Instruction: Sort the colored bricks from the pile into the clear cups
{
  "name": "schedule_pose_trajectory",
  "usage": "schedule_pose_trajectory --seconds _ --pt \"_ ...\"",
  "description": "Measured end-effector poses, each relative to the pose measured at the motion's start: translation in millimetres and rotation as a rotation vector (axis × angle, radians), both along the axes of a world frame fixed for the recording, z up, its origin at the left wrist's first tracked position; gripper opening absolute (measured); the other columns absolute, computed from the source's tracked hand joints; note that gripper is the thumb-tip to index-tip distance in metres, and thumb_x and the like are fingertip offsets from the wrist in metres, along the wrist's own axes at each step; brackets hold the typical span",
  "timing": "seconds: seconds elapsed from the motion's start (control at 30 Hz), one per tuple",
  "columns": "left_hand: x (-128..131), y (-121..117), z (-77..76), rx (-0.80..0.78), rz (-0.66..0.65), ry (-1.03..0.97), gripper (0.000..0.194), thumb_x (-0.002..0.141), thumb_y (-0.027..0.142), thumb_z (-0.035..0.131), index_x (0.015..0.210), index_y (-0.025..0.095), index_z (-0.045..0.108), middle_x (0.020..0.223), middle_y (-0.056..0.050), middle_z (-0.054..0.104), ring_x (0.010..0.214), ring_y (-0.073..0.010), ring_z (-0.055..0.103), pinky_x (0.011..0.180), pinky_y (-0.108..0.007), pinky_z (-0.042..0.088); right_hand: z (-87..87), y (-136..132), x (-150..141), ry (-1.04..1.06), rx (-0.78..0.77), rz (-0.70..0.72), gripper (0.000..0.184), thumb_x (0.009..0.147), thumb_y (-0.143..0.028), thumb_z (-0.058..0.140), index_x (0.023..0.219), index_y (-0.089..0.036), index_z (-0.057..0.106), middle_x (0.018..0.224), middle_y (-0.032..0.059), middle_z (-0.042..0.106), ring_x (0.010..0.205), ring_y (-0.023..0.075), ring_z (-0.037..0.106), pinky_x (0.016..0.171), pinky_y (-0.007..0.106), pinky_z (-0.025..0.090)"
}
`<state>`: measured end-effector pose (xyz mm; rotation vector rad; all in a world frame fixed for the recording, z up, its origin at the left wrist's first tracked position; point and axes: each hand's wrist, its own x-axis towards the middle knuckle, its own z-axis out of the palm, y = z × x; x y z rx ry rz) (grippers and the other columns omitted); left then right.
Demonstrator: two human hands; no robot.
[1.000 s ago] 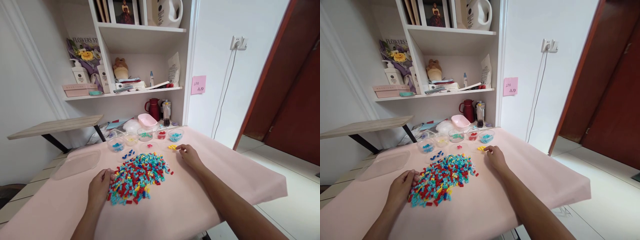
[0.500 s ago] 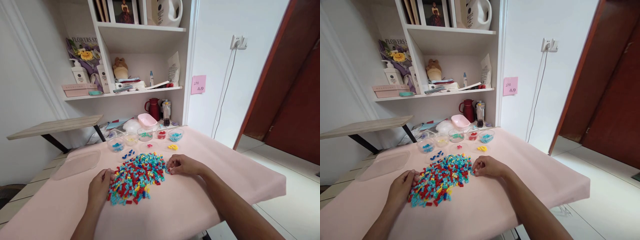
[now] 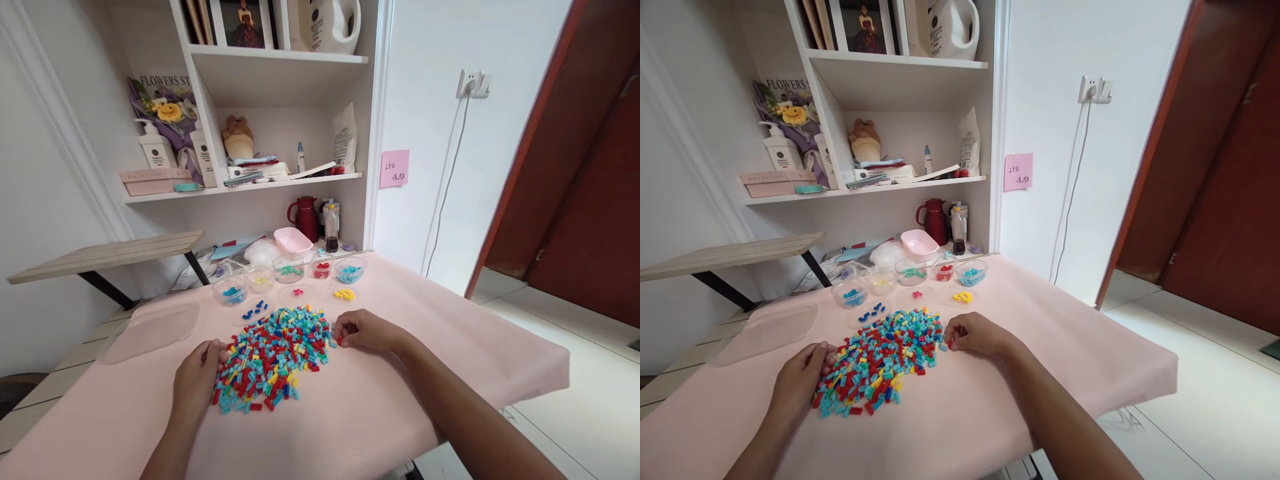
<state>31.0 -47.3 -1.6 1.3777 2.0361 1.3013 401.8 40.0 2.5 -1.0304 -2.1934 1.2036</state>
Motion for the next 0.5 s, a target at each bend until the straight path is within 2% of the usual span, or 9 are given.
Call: schedule_pose_trajectory --seconds 0.27,0.5 --pt "-0.8 0.2 -1.2 0.003 -0.004 0.003 0.041 0.076 0.057 0.049 0.080 0.022 0.070 0.073 -0.001 0.073 0.065 -0.0195 0.064 0.062 -0.029 0.048 3.5 -2.6 -0.6 -0.044 0.097 -0.052 0.015 0.065 -0.020 0.068 0.080 -0.018 0.067 0.074 -0.0008 0.064 0.067 0.0129 0.054 0.059 0.022 0.039" --pt "-3.3 1.6 -3.9 -0.013 -0.013 0.014 0.042 0.077 0.057 0.047 0.082 0.022 0.069 0.076 -0.002 0.073 0.067 -0.0201 0.063 0.064 -0.029 0.047 2.2 -2.9 -2.1 0.005 0.073 -0.059 0.007 0.068 -0.018 0.063 0.075 -0.018 0.064 0.073 -0.0010 0.065 0.066 0.0122 0.054 0.059 0.022 0.038"
